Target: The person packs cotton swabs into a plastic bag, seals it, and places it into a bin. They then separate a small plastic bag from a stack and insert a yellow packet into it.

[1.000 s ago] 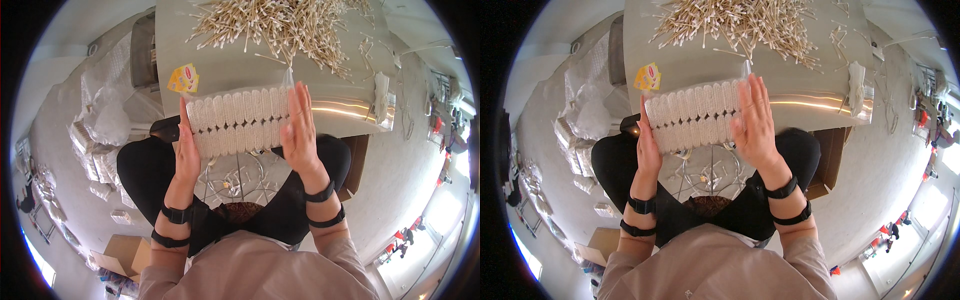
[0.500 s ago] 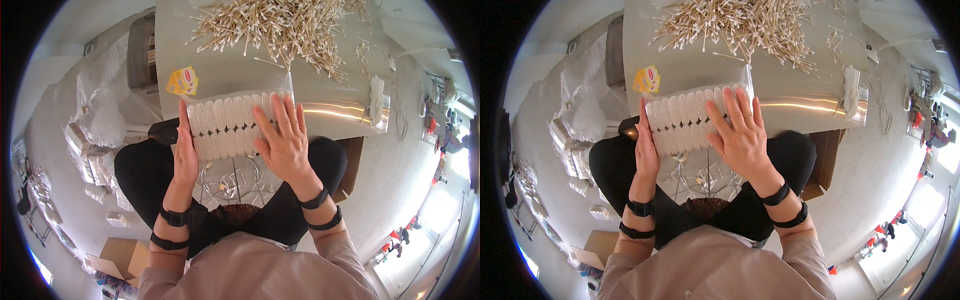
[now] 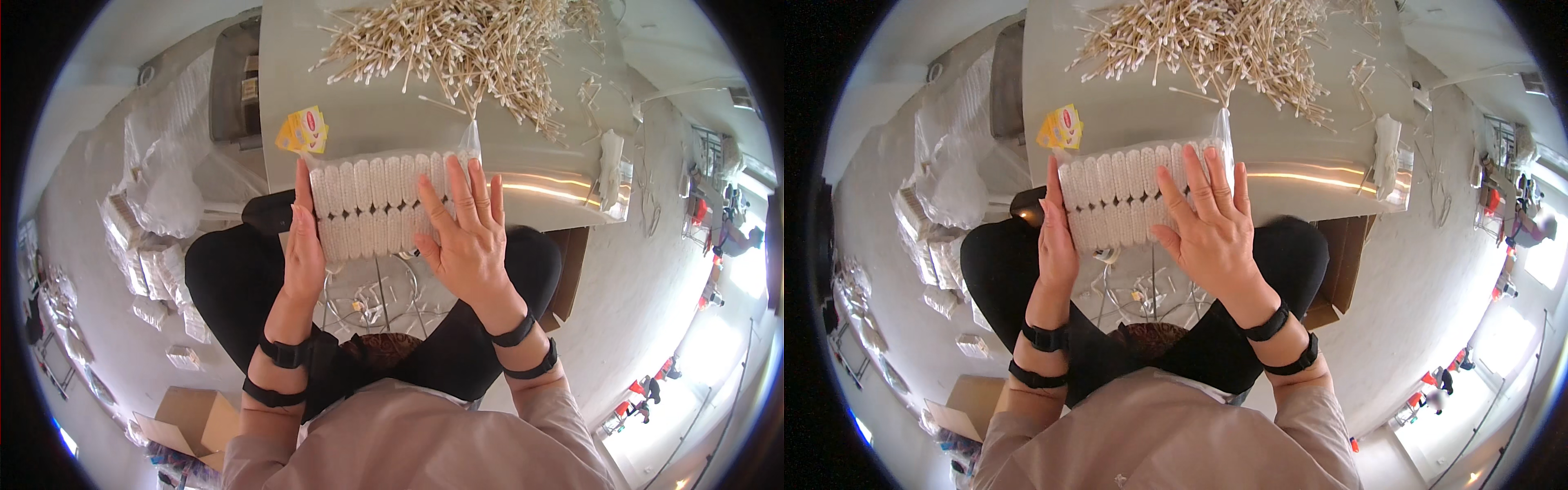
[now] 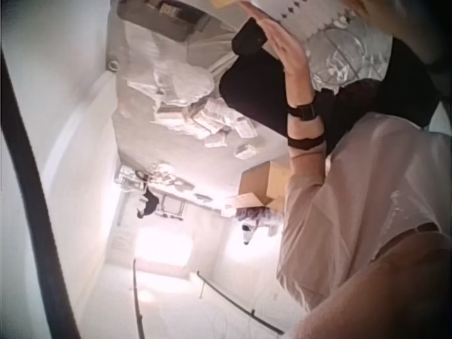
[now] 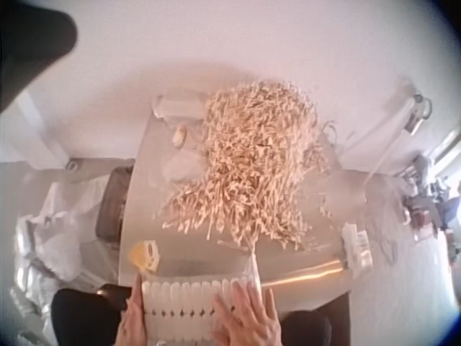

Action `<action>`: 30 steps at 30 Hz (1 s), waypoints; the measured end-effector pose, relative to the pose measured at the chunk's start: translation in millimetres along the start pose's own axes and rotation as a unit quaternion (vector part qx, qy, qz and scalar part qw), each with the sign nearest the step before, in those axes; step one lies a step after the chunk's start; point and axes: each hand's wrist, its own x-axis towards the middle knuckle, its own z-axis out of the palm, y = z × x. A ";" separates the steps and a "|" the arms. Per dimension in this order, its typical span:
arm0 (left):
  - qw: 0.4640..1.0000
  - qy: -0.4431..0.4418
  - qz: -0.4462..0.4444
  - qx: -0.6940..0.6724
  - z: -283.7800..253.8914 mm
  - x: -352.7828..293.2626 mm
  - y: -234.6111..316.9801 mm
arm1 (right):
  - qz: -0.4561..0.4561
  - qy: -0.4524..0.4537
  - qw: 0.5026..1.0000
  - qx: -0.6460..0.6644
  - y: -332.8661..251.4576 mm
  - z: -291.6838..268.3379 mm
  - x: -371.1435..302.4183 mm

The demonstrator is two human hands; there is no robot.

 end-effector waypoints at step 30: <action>0.999 0.004 0.033 -0.027 -9.6 4.5 -22.0 | -0.012 -0.009 1.000 -0.022 4.0 7.9 10.5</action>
